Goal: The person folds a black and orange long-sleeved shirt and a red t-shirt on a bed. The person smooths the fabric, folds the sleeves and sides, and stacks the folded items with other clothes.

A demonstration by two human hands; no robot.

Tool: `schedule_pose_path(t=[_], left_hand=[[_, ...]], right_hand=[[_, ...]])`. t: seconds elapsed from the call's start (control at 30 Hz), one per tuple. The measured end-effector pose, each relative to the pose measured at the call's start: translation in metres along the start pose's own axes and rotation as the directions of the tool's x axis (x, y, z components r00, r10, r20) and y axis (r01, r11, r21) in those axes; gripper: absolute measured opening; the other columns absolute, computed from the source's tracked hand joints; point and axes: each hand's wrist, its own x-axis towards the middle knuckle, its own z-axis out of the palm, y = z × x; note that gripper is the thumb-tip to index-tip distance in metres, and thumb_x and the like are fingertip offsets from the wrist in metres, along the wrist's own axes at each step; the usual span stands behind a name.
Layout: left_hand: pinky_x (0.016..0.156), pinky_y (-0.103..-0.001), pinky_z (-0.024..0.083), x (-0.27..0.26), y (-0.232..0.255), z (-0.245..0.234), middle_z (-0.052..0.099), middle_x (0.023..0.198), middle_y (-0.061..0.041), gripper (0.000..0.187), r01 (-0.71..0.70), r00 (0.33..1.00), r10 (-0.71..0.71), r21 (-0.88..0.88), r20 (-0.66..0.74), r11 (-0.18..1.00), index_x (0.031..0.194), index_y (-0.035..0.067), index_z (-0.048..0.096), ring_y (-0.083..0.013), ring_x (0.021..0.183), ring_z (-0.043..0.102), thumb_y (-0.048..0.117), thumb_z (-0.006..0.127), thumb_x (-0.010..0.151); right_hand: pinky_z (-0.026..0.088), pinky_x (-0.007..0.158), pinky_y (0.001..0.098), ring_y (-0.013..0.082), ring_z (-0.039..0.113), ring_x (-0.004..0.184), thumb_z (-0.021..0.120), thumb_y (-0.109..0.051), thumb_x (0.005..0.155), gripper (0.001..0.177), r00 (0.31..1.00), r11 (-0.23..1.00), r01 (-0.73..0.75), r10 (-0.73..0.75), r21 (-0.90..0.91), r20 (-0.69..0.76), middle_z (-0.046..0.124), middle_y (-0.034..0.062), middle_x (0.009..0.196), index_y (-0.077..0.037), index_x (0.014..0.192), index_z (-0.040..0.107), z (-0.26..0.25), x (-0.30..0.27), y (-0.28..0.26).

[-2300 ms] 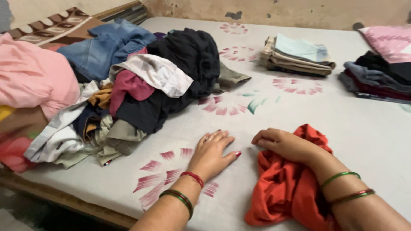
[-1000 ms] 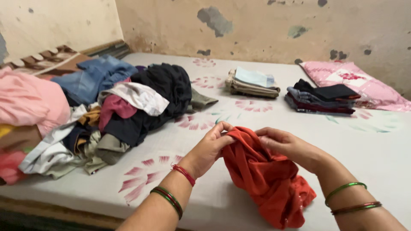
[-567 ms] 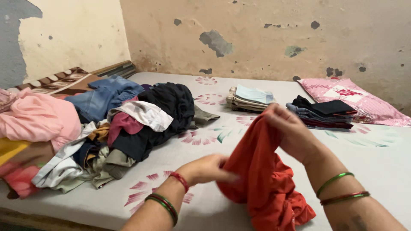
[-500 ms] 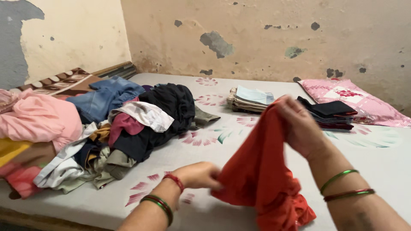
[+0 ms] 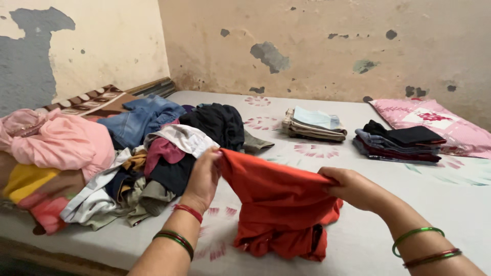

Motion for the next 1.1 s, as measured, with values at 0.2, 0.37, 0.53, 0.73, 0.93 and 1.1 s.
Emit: schedule_pose_path(t=[0.2, 0.37, 0.53, 0.73, 0.93, 1.1], left_hand=[[0.066, -0.032, 0.047, -0.033, -0.018, -0.005, 0.062, 0.074, -0.007, 0.053, 0.167, 0.952, -0.305, 0.837, 0.001, 0.521, 0.081, 0.0, 0.069, -0.0125, 0.069, 0.053, 0.049, 0.064, 0.099], [0.062, -0.036, 0.051, -0.06, -0.002, 0.015, 0.072, 0.076, -0.012, 0.063, 0.271, 0.927, -0.283, 0.961, -0.245, 0.053, 0.088, 0.003, 0.073, -0.0226, 0.067, 0.067, 0.065, 0.062, 0.089], [0.054, -0.037, 0.061, -0.064, 0.013, 0.031, 0.074, 0.084, -0.015, 0.064, 0.433, 0.79, -0.543, 0.886, -0.286, 0.163, 0.105, -0.002, 0.07, -0.0262, 0.059, 0.074, 0.059, 0.061, 0.091], [0.057, -0.041, 0.06, -0.077, 0.013, 0.014, 0.072, 0.094, -0.018, 0.063, 0.545, 0.59, -0.79, 0.804, -0.166, 0.238, 0.132, 0.003, 0.049, -0.0263, 0.062, 0.071, 0.023, 0.079, 0.08], [0.086, -0.03, 0.054, -0.078, 0.007, 0.005, 0.072, 0.11, -0.012, 0.057, 0.124, 0.809, -0.58, 0.94, 0.091, 0.319, 0.131, 0.001, 0.053, -0.0175, 0.099, 0.069, 0.006, 0.076, 0.079], [0.101, -0.027, 0.047, -0.081, 0.018, 0.01, 0.064, 0.13, -0.006, 0.076, 0.34, 0.736, -0.627, 0.661, 0.256, 0.669, 0.147, 0.007, 0.045, -0.0154, 0.119, 0.06, -0.005, 0.066, 0.075]], right_hand=[[0.056, 0.087, 0.0304, 0.0116, 0.069, 0.101, 0.062, -0.012, 0.082, 0.034, 0.974, 0.997, 0.023, -0.039, 0.072, 0.224, 0.074, -0.0034, 0.106, -0.014, 0.114, 0.074, 0.031, 0.007, 0.01], [0.057, 0.083, 0.0325, 0.0193, 0.072, 0.09, 0.059, -0.04, 0.1, 0.04, 0.967, 0.963, -0.199, 0.162, 0.18, 0.198, 0.082, 0.009, 0.095, -0.005, 0.104, 0.078, 0.044, 0.006, 0.005], [0.059, 0.081, 0.0375, 0.0254, 0.074, 0.092, 0.068, -0.035, 0.097, 0.032, 0.97, 0.97, -0.242, 0.242, -0.019, 0.0, 0.077, 0.0105, 0.102, -0.01, 0.115, 0.072, 0.061, 0.014, 0.012], [0.061, 0.086, 0.0355, 0.0215, 0.075, 0.102, 0.074, -0.026, 0.086, 0.039, 0.978, 0.98, -0.195, 0.191, 0.038, 0.08, 0.078, 0.0083, 0.11, -0.012, 0.122, 0.069, 0.079, 0.015, 0.033], [0.057, 0.09, 0.0334, 0.0199, 0.072, 0.102, 0.078, -0.025, 0.083, 0.042, 0.991, 0.991, -0.127, 0.128, -0.032, 0.034, 0.076, 0.0066, 0.109, -0.011, 0.121, 0.07, 0.082, 0.009, 0.029], [0.056, 0.083, 0.0381, 0.0263, 0.069, 0.094, 0.078, -0.026, 0.085, 0.031, 0.977, 0.977, -0.211, 0.211, -0.034, 0.01, 0.075, 0.0159, 0.1, -0.007, 0.108, 0.068, 0.079, 0.008, 0.033]])
